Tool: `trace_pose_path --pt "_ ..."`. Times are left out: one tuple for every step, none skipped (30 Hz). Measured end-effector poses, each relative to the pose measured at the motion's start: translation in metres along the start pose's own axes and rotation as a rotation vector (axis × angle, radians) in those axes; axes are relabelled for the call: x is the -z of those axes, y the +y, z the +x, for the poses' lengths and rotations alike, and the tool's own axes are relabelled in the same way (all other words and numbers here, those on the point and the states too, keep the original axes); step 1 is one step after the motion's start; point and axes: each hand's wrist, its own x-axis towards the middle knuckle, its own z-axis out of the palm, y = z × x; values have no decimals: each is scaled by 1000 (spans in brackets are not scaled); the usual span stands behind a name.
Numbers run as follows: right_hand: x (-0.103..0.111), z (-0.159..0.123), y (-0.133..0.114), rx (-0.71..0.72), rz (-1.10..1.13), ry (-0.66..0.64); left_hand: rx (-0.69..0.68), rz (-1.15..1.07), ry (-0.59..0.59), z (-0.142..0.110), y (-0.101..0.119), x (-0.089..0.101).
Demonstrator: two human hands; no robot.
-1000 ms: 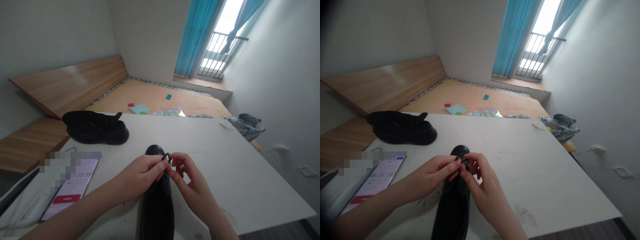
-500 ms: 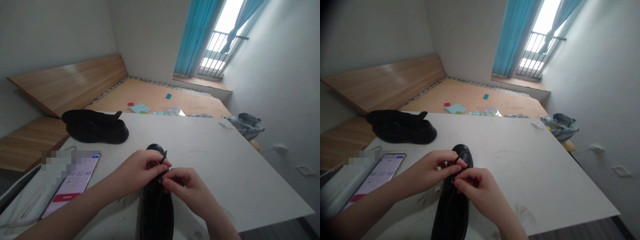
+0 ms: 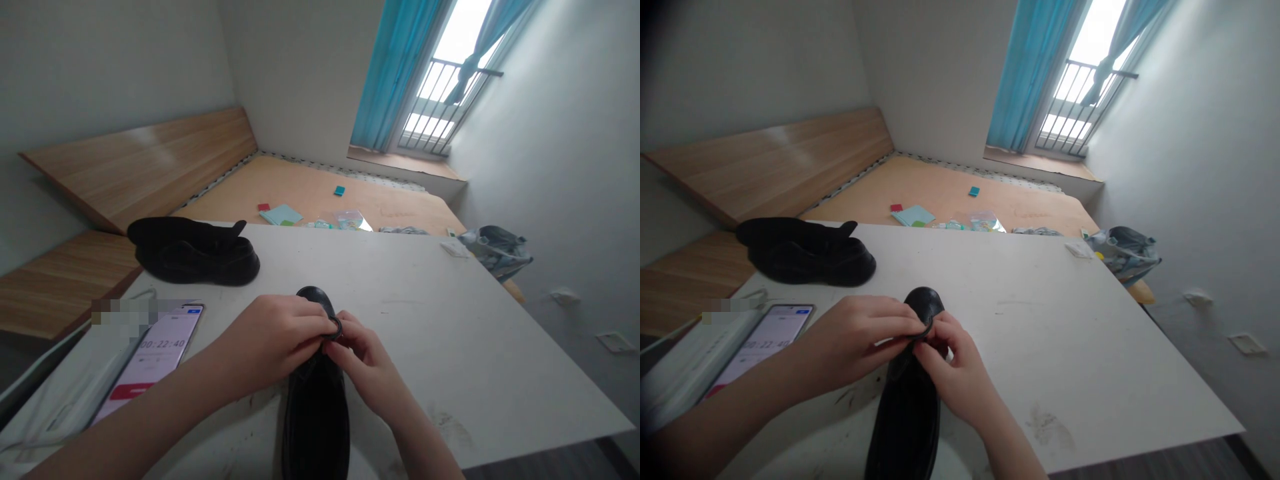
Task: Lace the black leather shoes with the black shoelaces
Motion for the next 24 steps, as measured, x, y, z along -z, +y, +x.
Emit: trace_pose_path --pt "1 0 0 -21 44 -9 -21 7 9 0 0 0" --pt "2 0 -1 -37 98 -3 -43 20 22 1 1 0" --pt "3 0 -1 -52 162 12 -65 40 39 1 1 0" --pt "3 -1 0 -72 229 30 -83 62 56 2 2 0" --pt "3 -1 0 -99 291 48 -99 82 73 2 2 0" --pt "3 -1 0 -129 342 67 -112 98 91 2 2 0" --pt "3 -2 1 -160 378 90 -123 105 102 2 3 0" --pt "2 -2 2 -188 401 113 -132 108 110 2 3 0" --pt "2 -2 2 -215 418 139 -140 112 118 2 3 0" --pt "2 -2 2 -240 439 164 -152 120 128 2 4 0" --pt "2 -2 2 -271 468 180 -169 136 136 2 4 0" --pt "2 -2 2 -307 506 177 -186 161 146 2 5 0" --pt "2 -2 2 -344 548 154 -206 195 155 2 6 -1" --pt "3 -2 1 -377 586 124 -225 226 165 1 6 -1" --pt "4 -3 0 -399 603 95 -243 249 174 1 6 -2" --pt "6 -3 0 -403 587 73 -259 259 185 0 6 -3" --pt "7 -3 -1 -383 538 61 -272 260 198 0 6 -4" --pt "9 -4 -2 -345 465 60 -286 253 213 -1 5 -5" --pt "10 -4 -2 -306 390 62 -293 239 222 -1 4 -6" --pt "11 -4 -2 -271 341 64 -296 218 226 -2 2 -7" --pt "12 -4 -1 -254 333 65 -294 193 225 -1 1 -7" --pt "12 -4 0 -259 371 66 -289 163 223 -1 0 -7" --pt "11 -4 2 -278 441 66 -280 134 221 -1 -1 -6" --pt "10 -4 3 -299 519 65 -271 114 222 0 -1 -6"
